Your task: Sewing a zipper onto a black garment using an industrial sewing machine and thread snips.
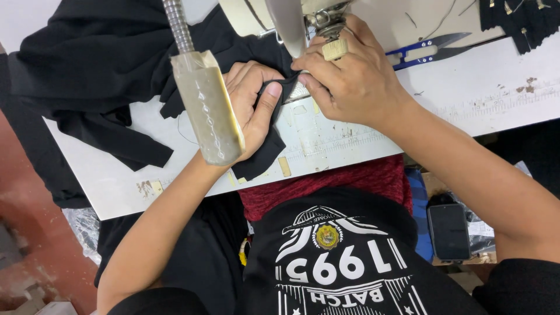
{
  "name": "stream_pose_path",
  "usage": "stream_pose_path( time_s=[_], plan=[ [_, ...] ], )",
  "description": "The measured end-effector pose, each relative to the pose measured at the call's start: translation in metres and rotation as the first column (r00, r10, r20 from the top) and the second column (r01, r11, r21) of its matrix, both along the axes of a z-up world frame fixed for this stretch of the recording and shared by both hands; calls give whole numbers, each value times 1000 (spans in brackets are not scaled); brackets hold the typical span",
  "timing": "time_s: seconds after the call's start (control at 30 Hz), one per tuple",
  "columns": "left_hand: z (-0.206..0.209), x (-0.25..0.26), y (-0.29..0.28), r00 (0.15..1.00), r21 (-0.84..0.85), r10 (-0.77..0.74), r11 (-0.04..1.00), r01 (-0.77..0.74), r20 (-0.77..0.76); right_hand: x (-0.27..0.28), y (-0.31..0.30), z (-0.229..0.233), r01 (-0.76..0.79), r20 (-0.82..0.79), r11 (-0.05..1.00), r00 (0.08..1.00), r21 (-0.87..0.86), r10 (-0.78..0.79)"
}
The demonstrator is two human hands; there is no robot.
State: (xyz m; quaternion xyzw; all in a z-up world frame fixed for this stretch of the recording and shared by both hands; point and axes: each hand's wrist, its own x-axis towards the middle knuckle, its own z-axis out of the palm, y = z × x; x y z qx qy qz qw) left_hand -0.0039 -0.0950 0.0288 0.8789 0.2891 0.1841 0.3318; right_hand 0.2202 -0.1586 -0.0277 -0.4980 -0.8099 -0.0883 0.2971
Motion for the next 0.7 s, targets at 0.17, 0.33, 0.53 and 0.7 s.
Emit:
stream_pose_path(
  time_s=[0.17,0.33,0.53,0.7],
  plan=[
    [1,1,0,1000,45,-29,999,28,4,-2,4,7,-15,96,998,995,64,9],
    [3,3,-4,994,155,-88,985,78,60,-2,-3,1,-5,181,994,983,109,-15],
    [-5,0,-4,981,230,-132,968,97,142,-6,-7,3,13,201,979,978,203,-55],
    [-11,2,14,986,286,-130,953,97,99,-5,-11,2,-6,34,997,999,79,4]
  ],
)
